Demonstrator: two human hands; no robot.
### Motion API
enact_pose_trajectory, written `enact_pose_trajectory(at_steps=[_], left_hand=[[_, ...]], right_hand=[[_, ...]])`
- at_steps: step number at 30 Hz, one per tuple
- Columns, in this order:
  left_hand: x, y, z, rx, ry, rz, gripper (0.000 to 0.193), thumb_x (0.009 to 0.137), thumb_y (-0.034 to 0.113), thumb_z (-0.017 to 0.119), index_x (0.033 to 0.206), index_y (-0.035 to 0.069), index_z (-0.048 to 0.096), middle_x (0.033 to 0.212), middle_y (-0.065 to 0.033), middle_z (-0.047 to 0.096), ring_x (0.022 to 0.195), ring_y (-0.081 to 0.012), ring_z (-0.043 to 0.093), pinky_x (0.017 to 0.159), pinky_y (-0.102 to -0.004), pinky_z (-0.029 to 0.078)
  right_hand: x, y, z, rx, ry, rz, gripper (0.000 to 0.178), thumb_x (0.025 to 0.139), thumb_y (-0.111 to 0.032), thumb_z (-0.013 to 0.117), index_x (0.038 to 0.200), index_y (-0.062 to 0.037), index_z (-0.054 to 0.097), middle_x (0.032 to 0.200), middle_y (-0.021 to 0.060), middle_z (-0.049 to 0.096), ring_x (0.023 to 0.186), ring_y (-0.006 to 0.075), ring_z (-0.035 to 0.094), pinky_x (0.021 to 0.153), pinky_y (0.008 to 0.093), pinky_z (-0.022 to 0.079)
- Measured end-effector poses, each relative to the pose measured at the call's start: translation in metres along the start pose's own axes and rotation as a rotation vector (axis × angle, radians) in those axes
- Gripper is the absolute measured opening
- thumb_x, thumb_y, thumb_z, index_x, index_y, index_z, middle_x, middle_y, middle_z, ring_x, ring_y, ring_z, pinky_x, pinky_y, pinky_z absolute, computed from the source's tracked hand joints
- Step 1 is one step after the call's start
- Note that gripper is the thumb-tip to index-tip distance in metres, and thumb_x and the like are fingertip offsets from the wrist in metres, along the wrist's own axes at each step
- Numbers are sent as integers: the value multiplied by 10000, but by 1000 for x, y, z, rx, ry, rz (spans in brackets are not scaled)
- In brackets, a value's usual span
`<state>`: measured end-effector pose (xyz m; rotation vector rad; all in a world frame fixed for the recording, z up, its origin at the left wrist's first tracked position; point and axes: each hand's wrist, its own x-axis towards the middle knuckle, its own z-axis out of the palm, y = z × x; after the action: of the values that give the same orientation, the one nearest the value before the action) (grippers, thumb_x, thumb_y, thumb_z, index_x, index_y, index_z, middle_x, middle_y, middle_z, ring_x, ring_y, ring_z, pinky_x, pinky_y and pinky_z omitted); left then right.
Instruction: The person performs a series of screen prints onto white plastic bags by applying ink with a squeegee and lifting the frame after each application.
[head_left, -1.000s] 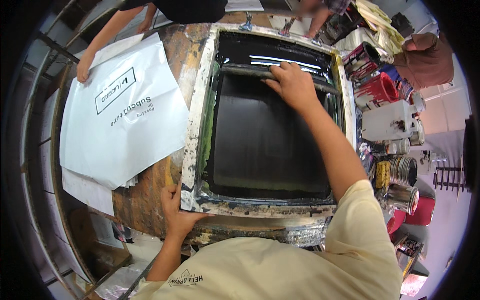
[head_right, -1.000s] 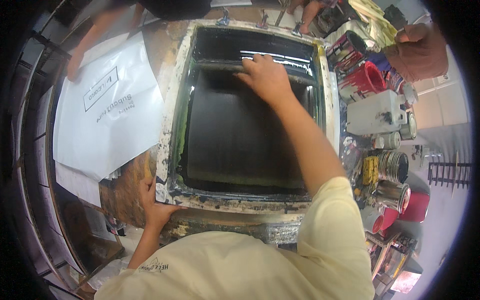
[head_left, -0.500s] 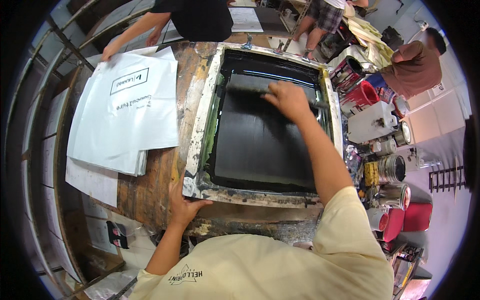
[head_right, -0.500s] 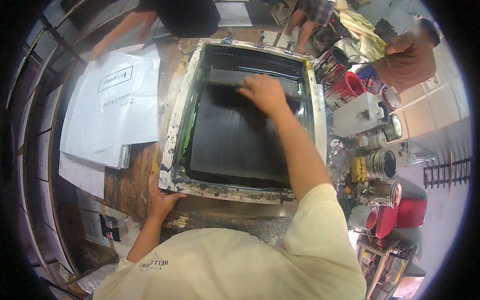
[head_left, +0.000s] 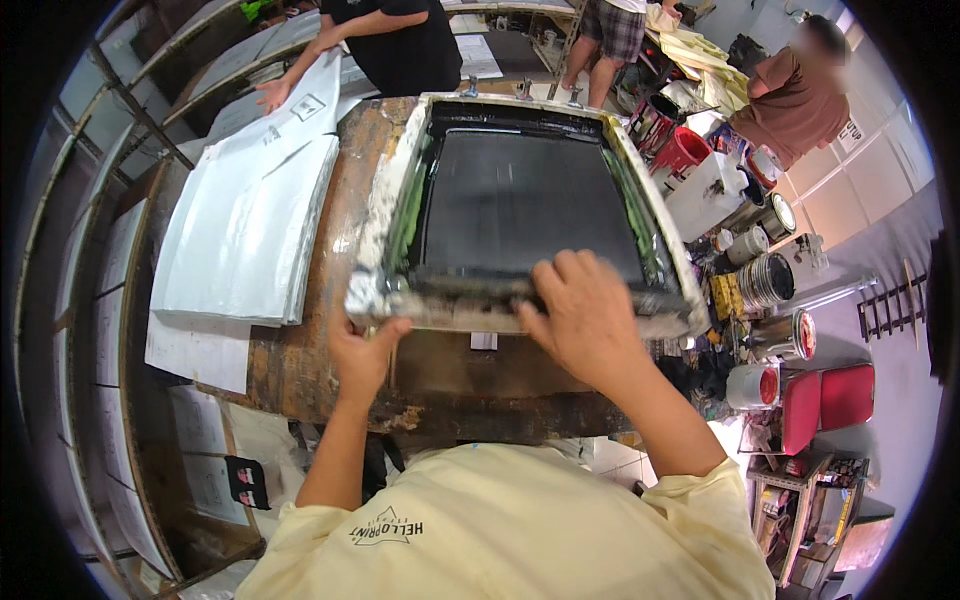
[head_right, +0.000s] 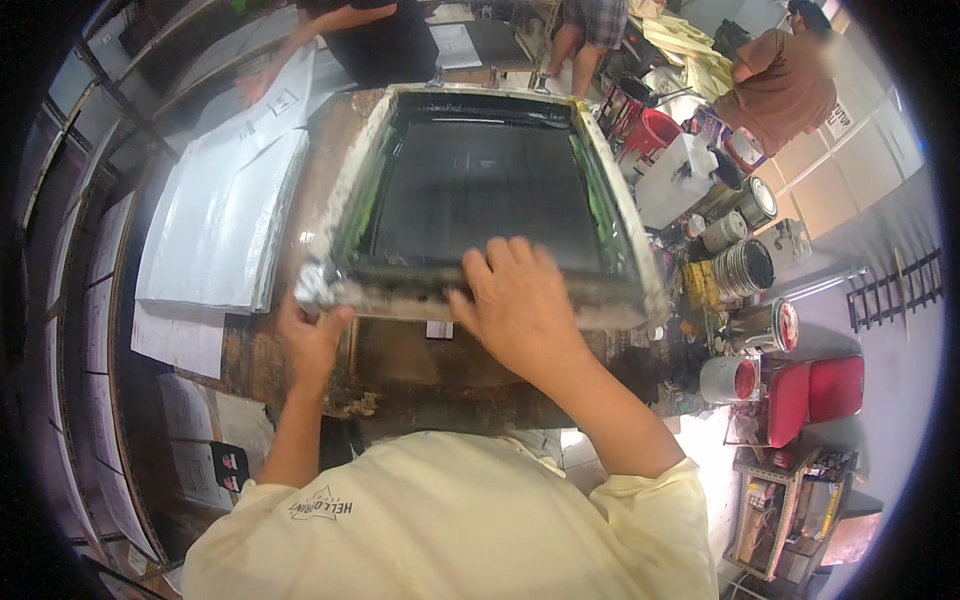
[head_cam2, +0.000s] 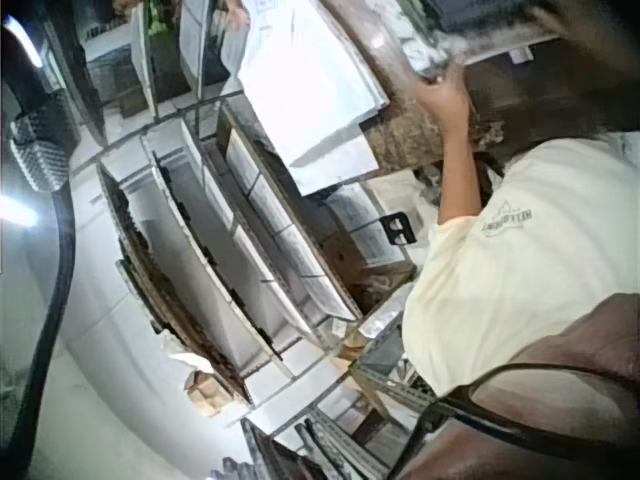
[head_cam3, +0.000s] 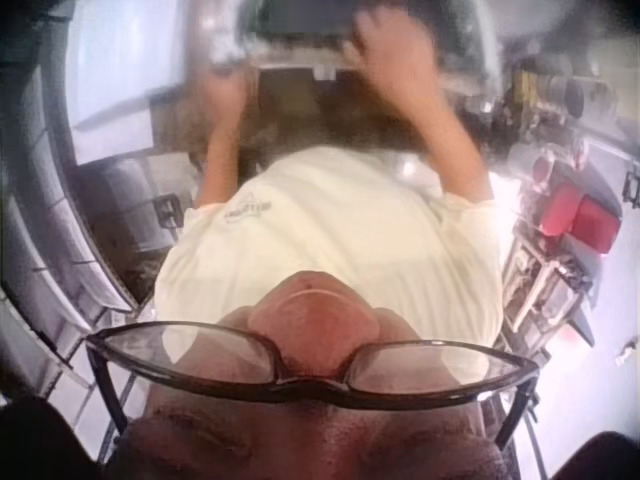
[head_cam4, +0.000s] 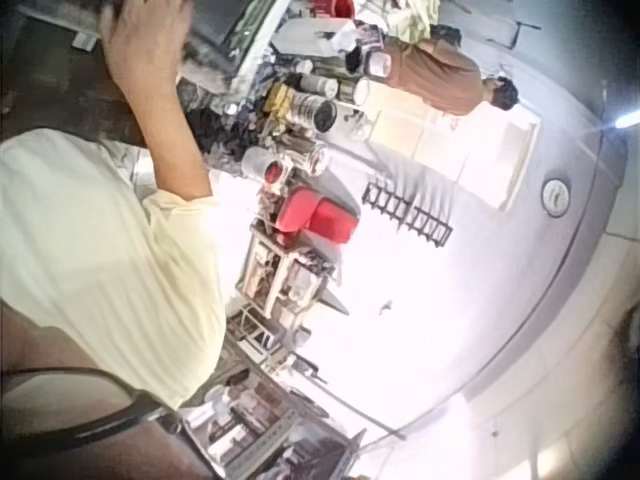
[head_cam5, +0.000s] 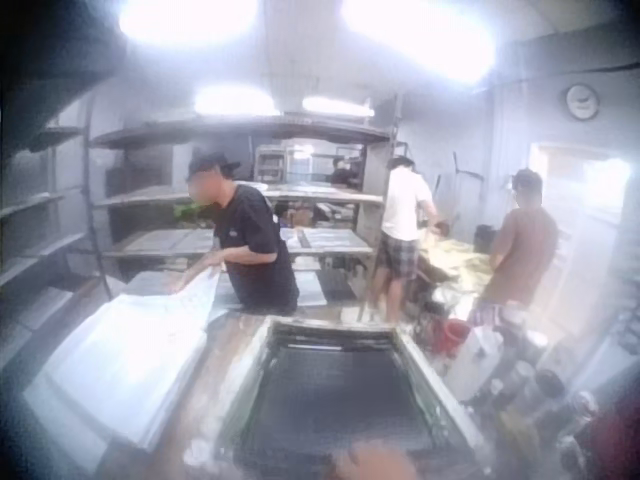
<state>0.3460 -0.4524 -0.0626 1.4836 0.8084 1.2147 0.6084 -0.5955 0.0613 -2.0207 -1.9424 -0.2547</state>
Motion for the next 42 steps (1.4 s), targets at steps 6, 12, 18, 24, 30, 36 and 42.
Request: enact_pose_trajectory(at_steps=[6,12,18,24,30,36,42], left_hand=[[47,49,22,-13,41,216,908,1003,373,831,1667,-29,360,1447,-182,629,1325,-253,606,1157,-418,455],[-33,-9,40,1293,-359,144,1095,1009,779,544,1731,1,275,1753,-293,293,1664,-483,134,1254,-772,-26],[-54,-37,46,1236,-545,-99,1132,979,853,496,1719,12,330,1794,-324,167,1675,-521,43,1224,-801,-115],[-49,-31,55,1281,-419,-68,1212,961,877,493,1674,-91,342,1793,-274,242,1689,-464,92,1223,-802,-127],[-37,-14,59,1143,-469,-91,1068,982,731,638,1656,-58,387,1738,-289,351,1667,-481,166,1255,-778,-3],[38,26,89,778,-212,198,636,993,368,798,1432,-69,655,1477,-244,670,1370,-408,626,1115,-552,489],[42,36,80,535,29,172,366,1004,54,740,1364,-11,735,1261,-200,787,889,-246,792,742,-341,627]], right_hand=[[78,13,-53,-199,380,-56,238,946,-306,694,1003,-79,650,902,104,621,932,333,629,883,493,401],[121,29,-79,-217,495,-101,304,935,-360,712,960,-58,727,874,110,723,846,336,700,819,488,431],[149,40,-102,-231,410,-50,379,1004,-360,613,1127,-31,758,969,215,738,964,419,680,937,465,454],[162,52,-114,-171,329,13,446,1036,-418,589,1165,-27,763,941,225,744,801,384,667,800,426,512],[178,51,-110,-61,463,11,437,1018,-412,593,1044,-1,738,828,221,707,683,383,657,698,436,535],[177,26,-114,-37,475,171,404,963,-352,623,877,35,705,701,210,659,621,363,651,670,439,541],[169,45,-122,-106,337,-52,429,1055,-403,607,1108,-1,747,881,240,710,818,444,690,783,468,538]])
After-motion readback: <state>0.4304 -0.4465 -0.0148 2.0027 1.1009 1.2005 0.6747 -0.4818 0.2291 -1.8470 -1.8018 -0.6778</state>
